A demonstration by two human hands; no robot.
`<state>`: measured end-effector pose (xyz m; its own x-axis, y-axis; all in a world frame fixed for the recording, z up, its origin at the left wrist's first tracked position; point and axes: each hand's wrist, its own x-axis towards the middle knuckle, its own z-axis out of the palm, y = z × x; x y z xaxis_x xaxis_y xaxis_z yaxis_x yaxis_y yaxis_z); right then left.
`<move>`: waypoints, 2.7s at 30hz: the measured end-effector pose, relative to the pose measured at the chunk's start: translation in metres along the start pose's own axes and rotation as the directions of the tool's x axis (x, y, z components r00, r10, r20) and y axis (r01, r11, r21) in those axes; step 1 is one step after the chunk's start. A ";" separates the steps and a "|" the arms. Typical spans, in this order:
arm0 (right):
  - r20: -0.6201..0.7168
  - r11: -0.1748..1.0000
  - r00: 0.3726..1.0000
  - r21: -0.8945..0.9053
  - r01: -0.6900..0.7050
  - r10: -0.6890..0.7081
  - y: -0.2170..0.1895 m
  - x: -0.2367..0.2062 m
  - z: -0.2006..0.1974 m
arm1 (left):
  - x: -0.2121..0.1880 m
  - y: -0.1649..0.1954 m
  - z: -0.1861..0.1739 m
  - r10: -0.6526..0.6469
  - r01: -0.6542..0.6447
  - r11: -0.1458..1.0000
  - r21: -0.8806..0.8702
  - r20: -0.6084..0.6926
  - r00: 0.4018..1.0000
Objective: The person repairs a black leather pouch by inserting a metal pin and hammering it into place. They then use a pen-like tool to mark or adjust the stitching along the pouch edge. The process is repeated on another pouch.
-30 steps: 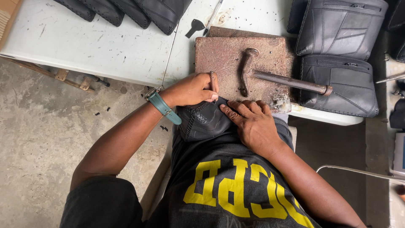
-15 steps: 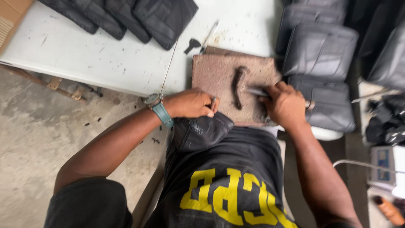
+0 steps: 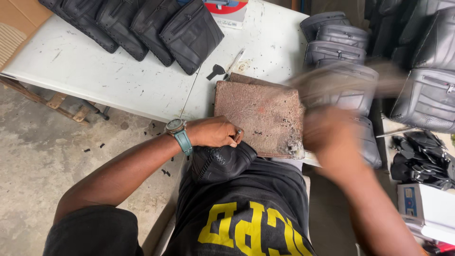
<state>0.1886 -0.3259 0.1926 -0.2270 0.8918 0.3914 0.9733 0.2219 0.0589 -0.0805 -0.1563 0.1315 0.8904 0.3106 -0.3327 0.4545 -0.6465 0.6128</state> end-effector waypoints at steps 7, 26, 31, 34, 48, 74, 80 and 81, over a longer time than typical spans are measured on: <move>0.053 0.941 0.961 0.193 -0.278 0.273 -0.010 -0.013 -0.001 | 0.003 -0.020 0.009 0.471 -0.489 0.872 -0.017 -0.241 0.848; -0.154 0.975 0.963 0.058 -0.215 0.221 -0.012 -0.015 0.071 | -0.003 -0.072 -0.034 -0.362 0.196 0.913 -0.358 -0.488 0.794; 0.058 0.795 0.898 0.444 -0.414 0.436 -0.054 -0.016 0.065 | 0.015 -0.112 -0.048 -0.389 0.490 0.871 0.036 -0.559 0.733; 0.077 0.726 0.933 0.607 -0.324 0.352 -0.073 -0.017 0.062 | 0.022 -0.127 -0.054 -0.299 0.520 0.826 0.218 -0.613 0.732; 0.470 0.273 0.861 0.817 -0.508 0.194 -0.083 -0.002 0.075 | 0.018 -0.123 -0.060 -0.532 0.645 0.760 0.082 -0.493 0.689; 0.279 -0.822 0.939 0.569 0.009 0.203 -0.066 0.080 0.012 | -0.085 -0.016 -0.019 0.119 -0.636 0.637 -0.436 -0.759 0.640; 0.352 -0.864 0.892 0.497 0.078 0.283 -0.055 0.065 0.010 | -0.030 -0.047 -0.014 0.148 -0.664 0.530 -0.527 -0.714 0.685; 0.278 -0.872 0.936 0.486 0.059 0.218 -0.053 0.063 0.012 | -0.023 -0.053 -0.011 0.132 -0.655 0.521 -0.548 -0.706 0.696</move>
<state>0.1223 -0.2768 0.2026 -0.0099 0.9922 0.1241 -0.8790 0.0506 -0.4741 -0.1247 -0.1217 0.1143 0.6970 0.6227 0.3556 -0.3325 -0.1587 0.9296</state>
